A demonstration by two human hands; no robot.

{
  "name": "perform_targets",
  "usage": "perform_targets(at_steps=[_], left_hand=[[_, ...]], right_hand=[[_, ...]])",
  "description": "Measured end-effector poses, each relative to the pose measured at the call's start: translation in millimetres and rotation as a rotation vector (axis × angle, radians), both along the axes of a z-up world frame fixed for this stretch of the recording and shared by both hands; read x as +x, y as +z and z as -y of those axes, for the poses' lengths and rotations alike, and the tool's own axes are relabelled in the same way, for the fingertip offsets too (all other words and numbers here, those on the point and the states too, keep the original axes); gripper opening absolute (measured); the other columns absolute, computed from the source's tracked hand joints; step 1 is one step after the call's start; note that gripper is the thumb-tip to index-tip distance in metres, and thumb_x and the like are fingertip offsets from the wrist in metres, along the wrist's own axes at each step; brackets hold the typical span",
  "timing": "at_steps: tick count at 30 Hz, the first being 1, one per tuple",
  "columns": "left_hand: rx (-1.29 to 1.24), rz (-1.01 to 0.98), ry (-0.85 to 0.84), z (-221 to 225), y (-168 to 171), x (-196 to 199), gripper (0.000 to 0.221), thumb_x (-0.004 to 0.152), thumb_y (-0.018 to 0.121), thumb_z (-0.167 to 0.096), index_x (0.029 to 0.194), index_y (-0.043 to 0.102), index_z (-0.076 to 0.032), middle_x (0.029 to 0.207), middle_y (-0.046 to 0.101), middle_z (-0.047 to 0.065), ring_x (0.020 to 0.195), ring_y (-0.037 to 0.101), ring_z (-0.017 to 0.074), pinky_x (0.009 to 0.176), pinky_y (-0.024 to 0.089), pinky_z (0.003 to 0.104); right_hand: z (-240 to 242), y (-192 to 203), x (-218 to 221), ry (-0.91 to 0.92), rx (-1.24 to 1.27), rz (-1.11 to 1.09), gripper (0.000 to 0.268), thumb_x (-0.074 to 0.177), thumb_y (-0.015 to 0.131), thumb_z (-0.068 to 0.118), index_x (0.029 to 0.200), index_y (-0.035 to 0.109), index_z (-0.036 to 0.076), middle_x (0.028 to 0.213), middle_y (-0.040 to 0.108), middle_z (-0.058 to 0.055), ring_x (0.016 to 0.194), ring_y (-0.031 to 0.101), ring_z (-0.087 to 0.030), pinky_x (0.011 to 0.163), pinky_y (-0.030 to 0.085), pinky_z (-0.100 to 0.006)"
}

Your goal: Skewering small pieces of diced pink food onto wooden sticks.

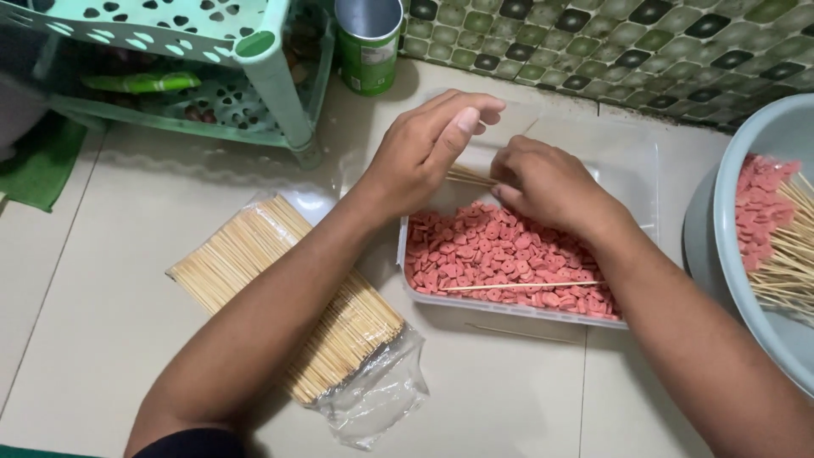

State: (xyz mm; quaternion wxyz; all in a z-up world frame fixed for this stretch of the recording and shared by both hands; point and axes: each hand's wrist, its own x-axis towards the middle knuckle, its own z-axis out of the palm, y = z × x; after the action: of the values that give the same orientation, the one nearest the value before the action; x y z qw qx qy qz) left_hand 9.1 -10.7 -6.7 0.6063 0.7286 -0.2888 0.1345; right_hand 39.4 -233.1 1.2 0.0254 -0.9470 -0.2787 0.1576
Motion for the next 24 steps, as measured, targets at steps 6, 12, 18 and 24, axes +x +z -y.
perform_targets(at_steps=[6,12,18,24], left_hand=[[0.004,0.015,-0.002,-0.3,0.2,0.9,0.039,0.114,0.031,-0.034,0.128,0.063,-0.017,0.116,0.069,0.011,0.107,0.073,0.0317,0.093,0.058,0.05],[-0.001,0.011,0.003,0.4,-0.5,-0.8,0.04,0.114,0.031,-0.035,0.129,0.064,-0.016,0.115,0.07,0.011,0.105,0.074,0.0317,0.092,0.059,0.05],[0.067,0.022,0.012,1.1,10.0,-4.7,0.053,0.11,0.027,-0.041,0.129,0.062,-0.006,0.118,0.068,0.012,0.102,0.073,0.025,0.087,0.056,0.033],[0.037,0.039,0.014,1.4,9.5,-6.4,0.05,0.112,0.028,-0.039,0.129,0.061,-0.005,0.12,0.068,0.012,0.1,0.072,0.0243,0.087,0.054,0.033]], right_hand=[[0.7,-10.9,4.5,-0.001,0.016,-0.008,0.031,0.091,0.067,0.03,0.114,0.072,0.01,0.109,0.065,-0.01,0.109,0.065,-0.037,0.091,0.053,-0.051],[-0.7,-14.1,5.8,0.034,-0.019,0.002,0.033,0.091,0.064,0.036,0.109,0.072,0.01,0.108,0.065,-0.01,0.11,0.065,-0.036,0.09,0.055,-0.052],[-7.4,-8.3,5.4,0.037,0.009,-0.023,0.03,0.089,0.062,0.023,0.114,0.07,0.008,0.116,0.069,-0.01,0.102,0.066,-0.034,0.078,0.054,-0.051],[-6.4,-11.0,5.7,0.056,0.013,-0.031,0.023,0.093,0.062,0.022,0.108,0.071,0.009,0.108,0.066,-0.009,0.101,0.062,-0.032,0.075,0.053,-0.05]])
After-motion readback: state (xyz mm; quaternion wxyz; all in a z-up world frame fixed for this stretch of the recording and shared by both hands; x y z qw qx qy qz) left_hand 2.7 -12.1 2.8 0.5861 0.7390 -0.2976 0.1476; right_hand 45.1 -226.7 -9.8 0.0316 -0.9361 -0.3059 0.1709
